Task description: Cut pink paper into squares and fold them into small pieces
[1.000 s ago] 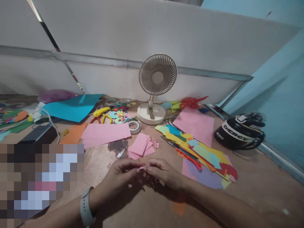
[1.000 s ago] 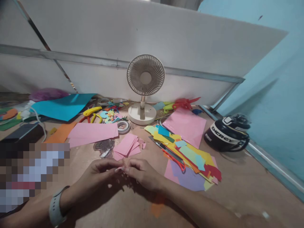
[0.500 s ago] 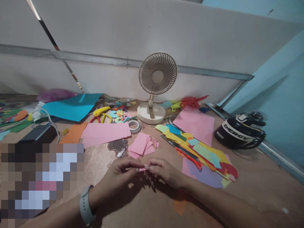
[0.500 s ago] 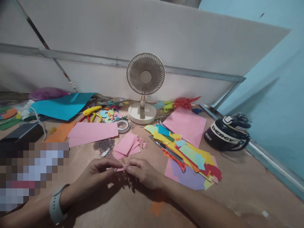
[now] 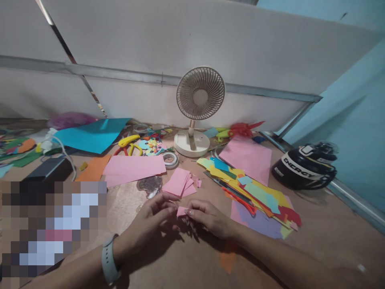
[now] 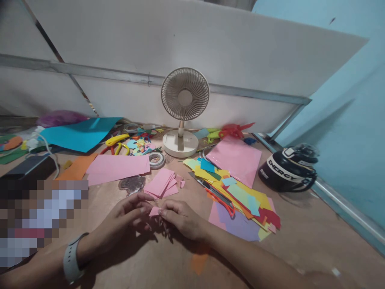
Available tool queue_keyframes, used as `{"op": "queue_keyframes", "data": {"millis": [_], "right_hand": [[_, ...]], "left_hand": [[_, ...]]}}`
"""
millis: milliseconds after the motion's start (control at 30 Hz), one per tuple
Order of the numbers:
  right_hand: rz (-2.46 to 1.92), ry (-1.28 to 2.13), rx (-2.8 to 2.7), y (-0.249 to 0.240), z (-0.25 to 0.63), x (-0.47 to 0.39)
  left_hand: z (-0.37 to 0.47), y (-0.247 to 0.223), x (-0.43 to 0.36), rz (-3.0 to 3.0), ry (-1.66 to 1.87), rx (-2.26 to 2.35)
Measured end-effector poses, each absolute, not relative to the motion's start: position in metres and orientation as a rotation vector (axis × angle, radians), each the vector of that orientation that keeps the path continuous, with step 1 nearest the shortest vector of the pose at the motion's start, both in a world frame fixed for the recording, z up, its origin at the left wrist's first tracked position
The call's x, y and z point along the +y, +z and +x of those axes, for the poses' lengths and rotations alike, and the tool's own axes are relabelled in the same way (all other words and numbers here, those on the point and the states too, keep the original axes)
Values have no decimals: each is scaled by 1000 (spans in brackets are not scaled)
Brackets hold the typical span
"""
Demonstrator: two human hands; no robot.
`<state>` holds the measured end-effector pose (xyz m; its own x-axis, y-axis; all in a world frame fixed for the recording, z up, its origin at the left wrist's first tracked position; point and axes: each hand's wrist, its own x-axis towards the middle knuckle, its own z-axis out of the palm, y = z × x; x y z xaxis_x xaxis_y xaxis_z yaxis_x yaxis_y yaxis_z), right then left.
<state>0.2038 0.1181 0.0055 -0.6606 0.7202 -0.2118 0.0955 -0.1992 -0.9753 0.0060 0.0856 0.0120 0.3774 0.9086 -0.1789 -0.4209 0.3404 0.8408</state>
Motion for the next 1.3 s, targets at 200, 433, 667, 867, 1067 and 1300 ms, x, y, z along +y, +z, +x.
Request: {"op": "queue_keyframes", "data": {"millis": [200, 433, 667, 867, 1067, 1300], "right_hand": [[-856, 1863, -1821, 9, 205, 115], [-808, 1668, -2015, 12, 206, 114], [-772, 1546, -2079, 10, 205, 113], [-809, 1176, -2338, 13, 204, 110], [-791, 1043, -2416, 10, 204, 109], [-759, 1486, -2009, 6, 197, 104]], "left_hand": [[8, 5, 81, 812, 857, 749], [4, 8, 77, 1103, 667, 795], [3, 8, 76, 1307, 739, 864], [5, 12, 71, 1434, 621, 901], [8, 17, 72, 1527, 644, 941], [9, 12, 69, 1277, 789, 781]]}}
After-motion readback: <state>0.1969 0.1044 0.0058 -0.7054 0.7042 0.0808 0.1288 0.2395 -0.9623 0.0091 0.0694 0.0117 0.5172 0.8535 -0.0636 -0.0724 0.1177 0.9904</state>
